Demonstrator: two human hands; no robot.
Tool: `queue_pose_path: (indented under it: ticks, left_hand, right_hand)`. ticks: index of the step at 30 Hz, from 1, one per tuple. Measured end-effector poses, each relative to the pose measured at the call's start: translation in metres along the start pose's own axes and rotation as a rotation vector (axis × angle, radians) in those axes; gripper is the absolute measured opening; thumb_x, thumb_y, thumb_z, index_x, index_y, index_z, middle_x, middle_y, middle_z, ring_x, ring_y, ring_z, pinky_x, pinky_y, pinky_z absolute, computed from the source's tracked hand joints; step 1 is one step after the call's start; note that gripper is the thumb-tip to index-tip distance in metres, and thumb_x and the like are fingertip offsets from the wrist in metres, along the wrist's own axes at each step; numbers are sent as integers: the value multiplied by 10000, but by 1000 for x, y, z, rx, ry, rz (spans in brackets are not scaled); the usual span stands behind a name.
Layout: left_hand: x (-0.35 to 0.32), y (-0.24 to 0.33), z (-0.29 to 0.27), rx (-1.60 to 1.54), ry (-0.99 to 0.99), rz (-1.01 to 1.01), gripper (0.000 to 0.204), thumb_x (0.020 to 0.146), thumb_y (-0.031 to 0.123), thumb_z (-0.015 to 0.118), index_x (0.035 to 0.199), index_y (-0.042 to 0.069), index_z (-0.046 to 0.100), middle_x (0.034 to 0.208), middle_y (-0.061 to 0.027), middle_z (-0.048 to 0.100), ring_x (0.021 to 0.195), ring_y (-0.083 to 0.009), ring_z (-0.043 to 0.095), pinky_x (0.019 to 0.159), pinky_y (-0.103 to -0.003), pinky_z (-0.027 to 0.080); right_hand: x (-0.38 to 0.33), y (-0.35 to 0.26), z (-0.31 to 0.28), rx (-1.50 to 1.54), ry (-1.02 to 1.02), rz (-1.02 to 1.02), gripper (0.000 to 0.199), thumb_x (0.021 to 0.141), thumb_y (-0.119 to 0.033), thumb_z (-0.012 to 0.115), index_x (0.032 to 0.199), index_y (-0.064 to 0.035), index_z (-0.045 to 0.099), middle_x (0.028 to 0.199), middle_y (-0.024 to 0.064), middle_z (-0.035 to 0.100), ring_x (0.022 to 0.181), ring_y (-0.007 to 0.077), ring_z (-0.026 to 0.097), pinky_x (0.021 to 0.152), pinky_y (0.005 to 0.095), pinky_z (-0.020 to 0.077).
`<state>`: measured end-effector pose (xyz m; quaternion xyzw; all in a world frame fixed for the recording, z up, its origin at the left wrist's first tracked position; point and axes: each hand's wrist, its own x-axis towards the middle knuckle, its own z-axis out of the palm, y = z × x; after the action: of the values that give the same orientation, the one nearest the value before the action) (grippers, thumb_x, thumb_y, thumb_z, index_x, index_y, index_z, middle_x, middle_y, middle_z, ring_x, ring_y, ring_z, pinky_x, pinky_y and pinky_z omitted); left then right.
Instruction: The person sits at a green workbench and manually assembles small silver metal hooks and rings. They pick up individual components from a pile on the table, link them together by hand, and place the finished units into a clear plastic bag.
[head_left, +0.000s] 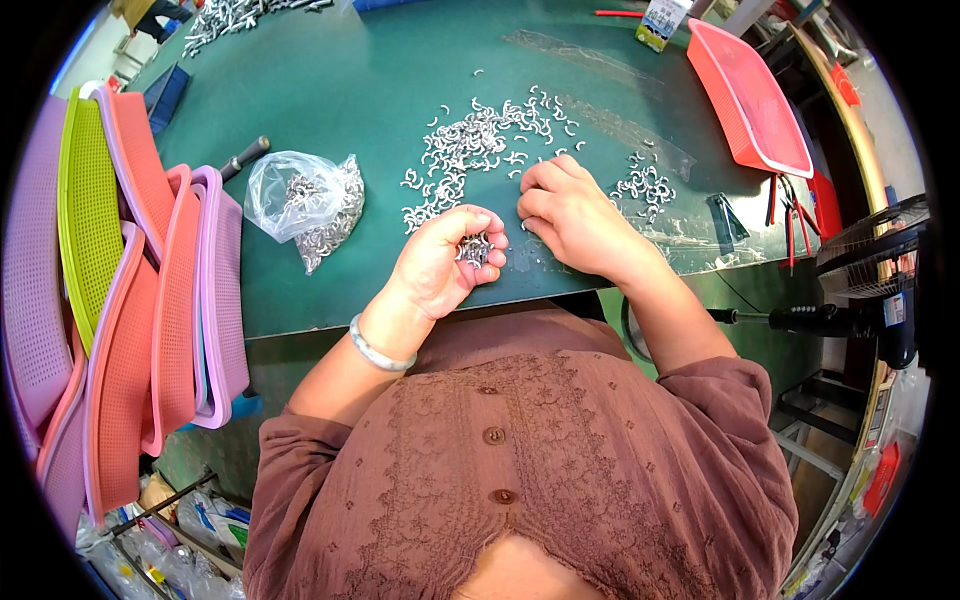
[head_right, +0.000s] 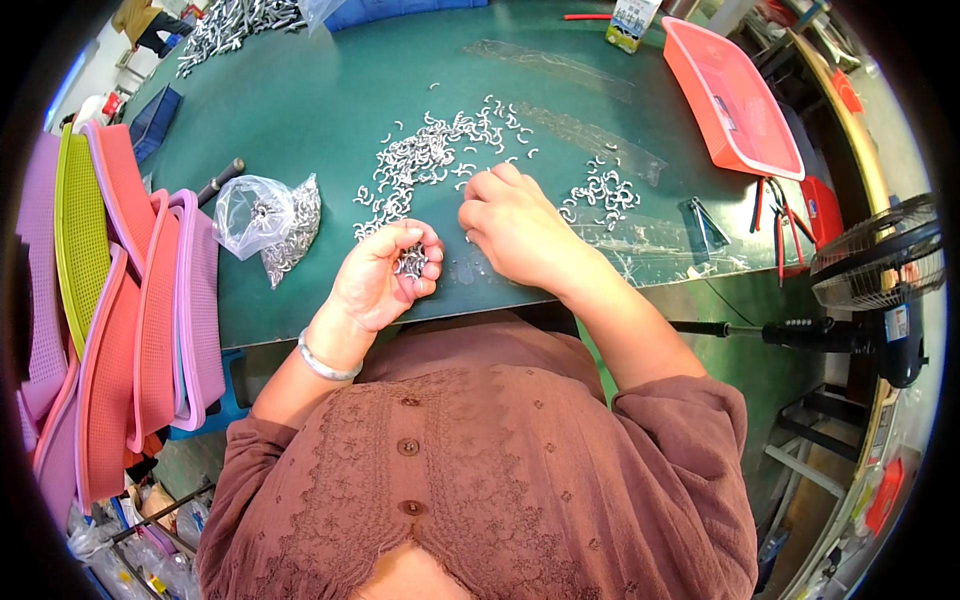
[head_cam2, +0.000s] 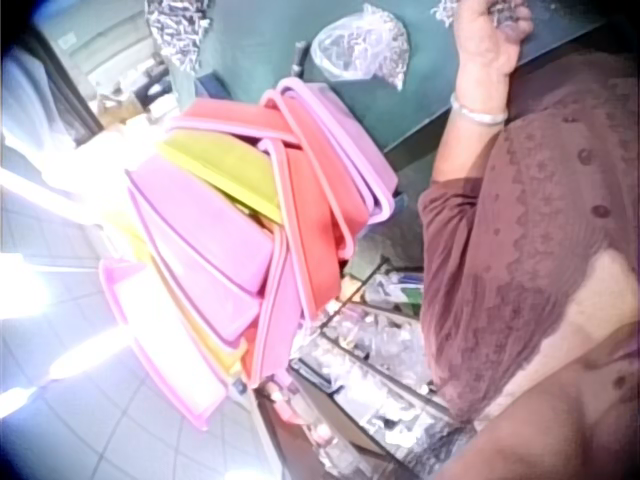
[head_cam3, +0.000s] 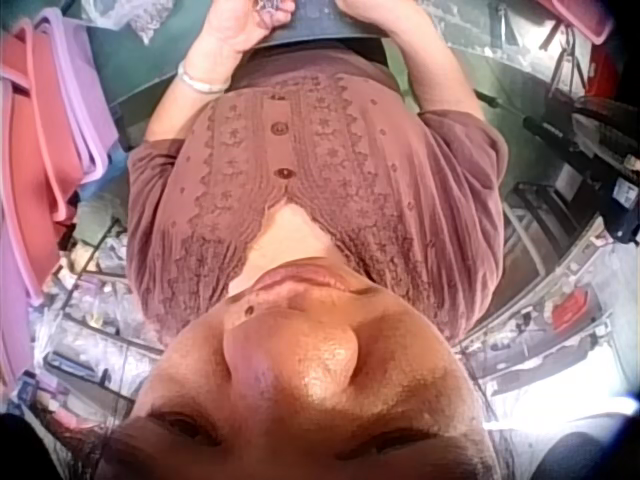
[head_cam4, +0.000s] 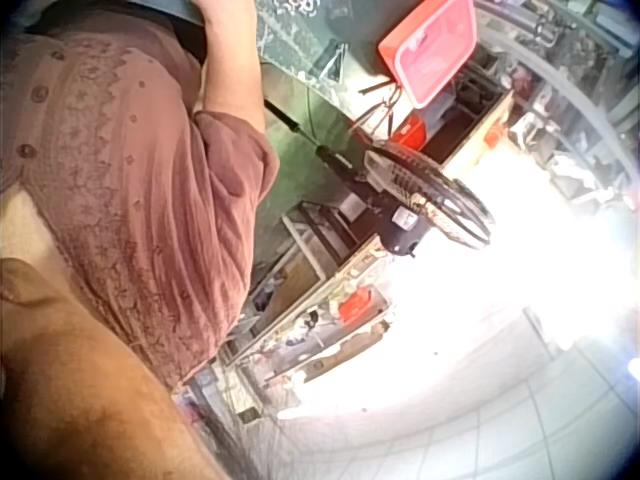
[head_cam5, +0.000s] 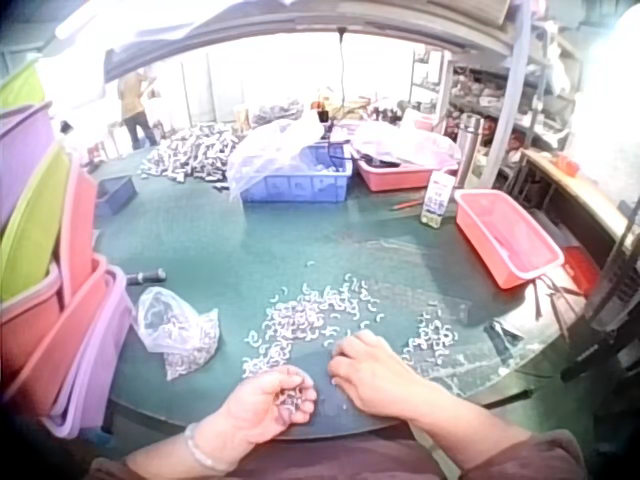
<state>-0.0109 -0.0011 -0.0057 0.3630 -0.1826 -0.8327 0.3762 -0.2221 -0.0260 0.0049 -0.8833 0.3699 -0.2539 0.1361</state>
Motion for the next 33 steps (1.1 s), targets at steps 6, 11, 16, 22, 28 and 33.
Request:
queue_pose_path:
  ticks: [6, 11, 16, 22, 28, 33]
  left_hand:
    - [-3, 3, 12, 142, 95, 22, 127, 936, 165, 602, 950, 40, 615, 820, -76, 622, 667, -157, 592, 527, -246, 463]
    - [0, 3, 11, 198, 50, -24, 126, 960, 168, 588, 952, 43, 608, 813, -65, 617, 666, -149, 585, 532, -245, 458]
    - [0, 0, 7, 139, -21, -24, 110, 979, 145, 560, 946, 45, 593, 807, -60, 606, 663, -144, 578, 540, -245, 454]
    - [1, -2, 5, 133, -44, -20, 130, 990, 160, 547, 940, 49, 592, 811, -52, 606, 660, -140, 573, 546, -244, 450]
    - [0, -2, 5, 141, -76, -10, 138, 1003, 172, 531, 949, 56, 583, 818, -48, 603, 664, -138, 575, 552, -247, 458]
    - [-1, -5, 4, 159, -102, 44, 145, 1019, 175, 507, 968, 58, 576, 835, -48, 603, 679, -141, 582, 566, -247, 472]
  right_hand:
    - [3, -3, 0, 78, 6, -19, 47, 793, -39, 649, 834, -25, 630, 989, 92, 592, 975, 298, 526, 871, 391, 436]
    - [10, -16, -6, 159, 75, -51, 42, 804, -28, 640, 836, -21, 614, 974, 102, 594, 969, 312, 523, 876, 394, 436]
    - [9, -19, -8, 198, 69, -39, 77, 807, -4, 641, 858, -17, 585, 975, 112, 587, 953, 318, 528, 841, 387, 439]
    - [5, -15, -8, 178, 117, -18, 132, 778, -19, 666, 899, -39, 617, 957, 97, 601, 945, 315, 536, 834, 392, 455]
    - [3, -19, -8, 223, 124, -34, 154, 792, -35, 676, 944, -42, 648, 959, 88, 606, 942, 317, 545, 830, 400, 463]
    - [3, -20, -8, 238, 128, -90, 165, 799, -29, 679, 962, -49, 657, 985, 93, 597, 941, 308, 548, 820, 393, 463]
